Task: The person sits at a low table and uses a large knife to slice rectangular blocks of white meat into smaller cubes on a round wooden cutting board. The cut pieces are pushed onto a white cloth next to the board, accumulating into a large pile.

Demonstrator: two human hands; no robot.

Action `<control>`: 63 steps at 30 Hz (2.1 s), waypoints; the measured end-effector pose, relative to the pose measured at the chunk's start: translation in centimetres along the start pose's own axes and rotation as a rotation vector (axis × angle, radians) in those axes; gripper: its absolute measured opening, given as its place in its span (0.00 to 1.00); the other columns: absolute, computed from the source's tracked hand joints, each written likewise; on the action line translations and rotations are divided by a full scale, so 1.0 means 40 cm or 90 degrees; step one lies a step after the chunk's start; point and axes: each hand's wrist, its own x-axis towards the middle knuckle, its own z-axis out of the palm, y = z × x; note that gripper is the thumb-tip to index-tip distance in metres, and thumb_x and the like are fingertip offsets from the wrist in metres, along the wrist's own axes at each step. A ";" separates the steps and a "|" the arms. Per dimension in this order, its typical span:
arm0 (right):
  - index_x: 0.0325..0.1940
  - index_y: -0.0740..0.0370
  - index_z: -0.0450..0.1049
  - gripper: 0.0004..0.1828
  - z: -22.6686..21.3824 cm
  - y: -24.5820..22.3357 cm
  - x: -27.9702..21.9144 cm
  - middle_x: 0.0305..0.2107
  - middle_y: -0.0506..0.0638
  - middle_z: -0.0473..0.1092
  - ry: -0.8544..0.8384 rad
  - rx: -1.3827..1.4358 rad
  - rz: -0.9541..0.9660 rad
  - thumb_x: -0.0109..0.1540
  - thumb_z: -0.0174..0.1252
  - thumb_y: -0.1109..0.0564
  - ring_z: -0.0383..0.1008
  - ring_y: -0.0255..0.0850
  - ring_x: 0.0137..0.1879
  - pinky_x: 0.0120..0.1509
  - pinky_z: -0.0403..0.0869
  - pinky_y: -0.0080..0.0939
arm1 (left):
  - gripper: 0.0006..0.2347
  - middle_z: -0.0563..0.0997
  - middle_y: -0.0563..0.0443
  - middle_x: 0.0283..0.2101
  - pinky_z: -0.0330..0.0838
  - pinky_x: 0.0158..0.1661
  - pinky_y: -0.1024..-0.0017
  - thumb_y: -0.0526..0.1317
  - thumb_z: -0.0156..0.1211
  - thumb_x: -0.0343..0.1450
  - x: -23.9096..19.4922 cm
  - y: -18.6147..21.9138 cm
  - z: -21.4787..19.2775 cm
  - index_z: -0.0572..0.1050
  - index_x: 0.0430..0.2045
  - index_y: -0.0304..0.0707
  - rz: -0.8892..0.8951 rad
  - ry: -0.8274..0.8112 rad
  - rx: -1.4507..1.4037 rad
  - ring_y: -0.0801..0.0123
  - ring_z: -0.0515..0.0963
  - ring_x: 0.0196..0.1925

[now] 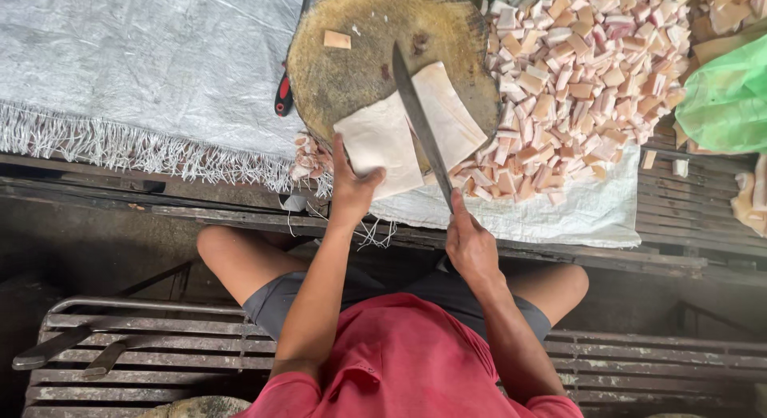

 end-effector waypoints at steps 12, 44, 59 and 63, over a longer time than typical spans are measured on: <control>0.77 0.55 0.48 0.32 -0.052 -0.006 0.045 0.27 0.61 0.77 0.199 0.184 -0.018 0.71 0.49 0.66 0.74 0.47 0.25 0.31 0.76 0.49 | 0.43 0.70 0.38 0.63 0.74 0.57 0.72 0.23 0.62 0.67 -0.032 -0.020 0.001 0.38 0.75 0.28 0.004 0.004 -0.071 0.64 0.75 0.60; 0.80 0.47 0.46 0.38 0.034 0.085 -0.034 0.25 0.52 0.70 -0.047 0.861 0.529 0.66 0.43 0.64 0.71 0.38 0.23 0.28 0.73 0.39 | 0.32 0.73 0.32 0.63 0.63 0.65 0.56 0.51 0.72 0.63 0.430 0.032 0.272 0.71 0.57 0.29 -0.065 -0.288 0.842 0.46 0.71 0.67; 0.80 0.53 0.52 0.38 -0.018 0.076 -0.004 0.27 0.67 0.74 -0.021 -0.011 0.165 0.66 0.54 0.62 0.77 0.63 0.30 0.35 0.74 0.61 | 0.20 0.83 0.33 0.43 0.75 0.48 0.57 0.45 0.70 0.66 0.167 -0.002 0.067 0.70 0.43 0.29 -0.048 -0.068 0.439 0.47 0.84 0.46; 0.78 0.60 0.52 0.40 -0.008 0.057 0.008 0.29 0.68 0.75 -0.034 -0.064 0.079 0.61 0.54 0.64 0.75 0.66 0.27 0.32 0.74 0.65 | 0.20 0.81 0.31 0.41 0.75 0.46 0.55 0.43 0.72 0.65 0.146 -0.054 0.077 0.71 0.39 0.25 0.034 -0.015 0.421 0.42 0.82 0.44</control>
